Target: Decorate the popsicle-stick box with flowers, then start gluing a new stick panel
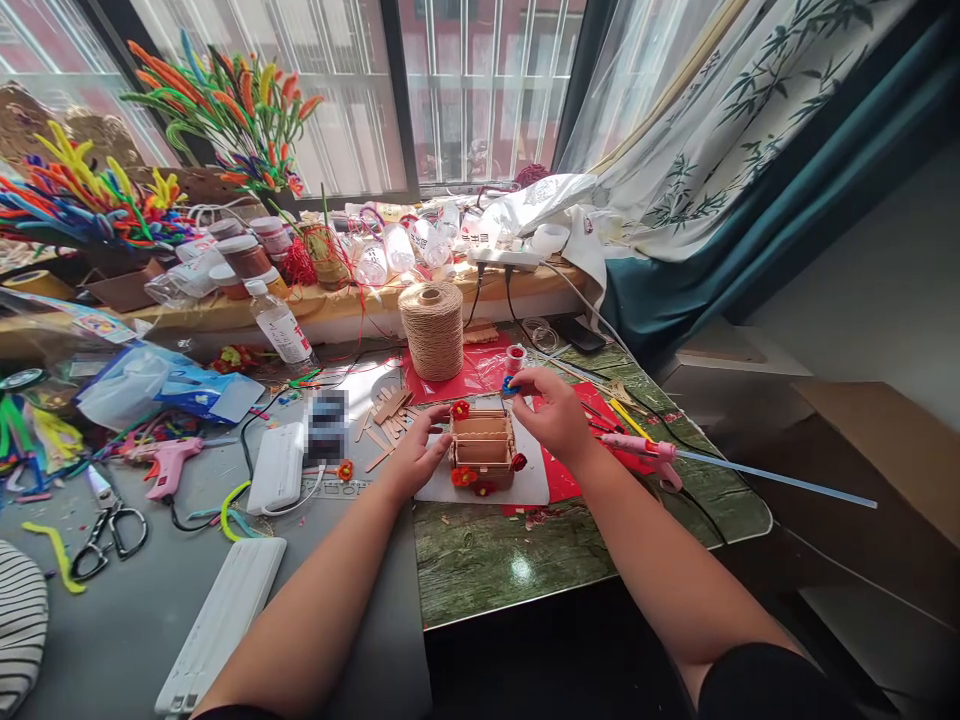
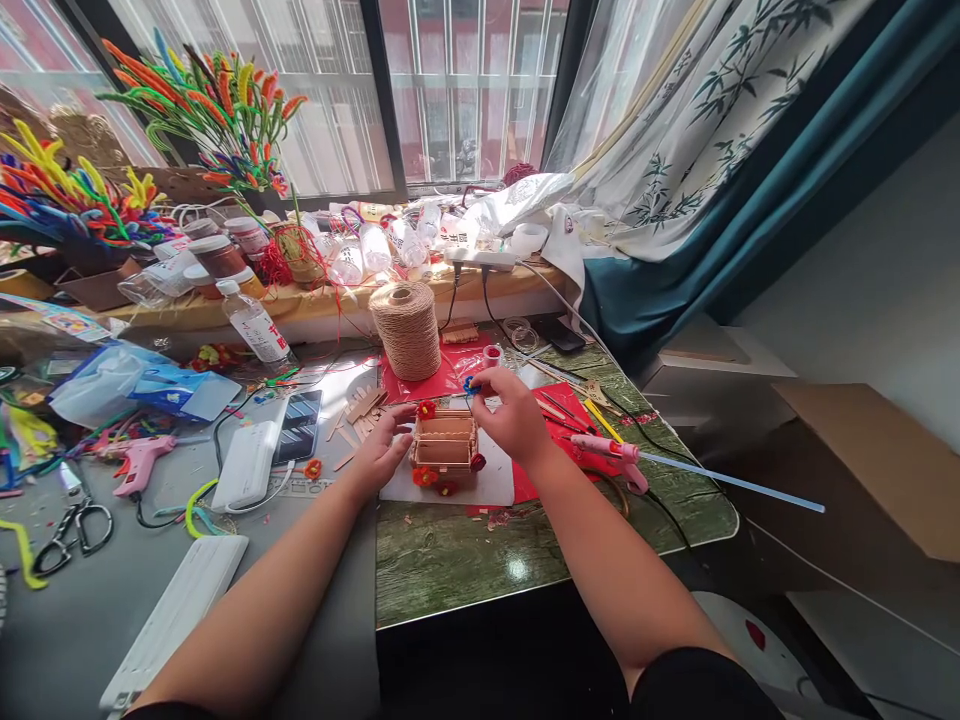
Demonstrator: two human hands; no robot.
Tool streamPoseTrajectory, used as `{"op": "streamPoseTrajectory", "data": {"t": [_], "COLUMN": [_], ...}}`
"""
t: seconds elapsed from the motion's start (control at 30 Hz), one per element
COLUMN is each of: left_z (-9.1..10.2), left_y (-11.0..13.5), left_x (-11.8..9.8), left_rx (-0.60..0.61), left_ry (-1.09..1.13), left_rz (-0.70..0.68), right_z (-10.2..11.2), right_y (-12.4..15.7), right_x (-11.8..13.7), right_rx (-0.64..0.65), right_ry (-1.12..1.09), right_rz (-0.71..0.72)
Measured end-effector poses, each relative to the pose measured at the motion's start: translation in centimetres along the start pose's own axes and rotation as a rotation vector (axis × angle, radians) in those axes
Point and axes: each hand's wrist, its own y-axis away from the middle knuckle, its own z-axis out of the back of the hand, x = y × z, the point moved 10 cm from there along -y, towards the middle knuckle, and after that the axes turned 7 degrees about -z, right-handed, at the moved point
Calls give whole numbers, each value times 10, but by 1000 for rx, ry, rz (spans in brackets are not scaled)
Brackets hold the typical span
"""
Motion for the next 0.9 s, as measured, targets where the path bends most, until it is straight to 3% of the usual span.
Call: {"op": "streamPoseTrajectory", "data": {"t": [0.17, 0.3, 0.53, 0.7, 0.9], "left_z": [0, 1, 0, 0, -6], "left_y": [0, 0, 0, 0, 2], "left_x": [0, 1, 1, 2, 0], "left_rx": [0, -3, 10, -3, 233], "left_ry": [-9, -10, -6, 62, 207], "left_rz": [5, 10, 3, 23, 58], "right_z": [-7, -23, -18, -21, -23], "right_y": [2, 11, 13, 19, 33], "right_x": [-32, -65, -63, -75, -91], "right_rx": [-26, 39, 26, 25, -43], "right_ry": [-248, -246, -157, -194, -332], "right_rz": [-200, -368, -284, -325, -395]}}
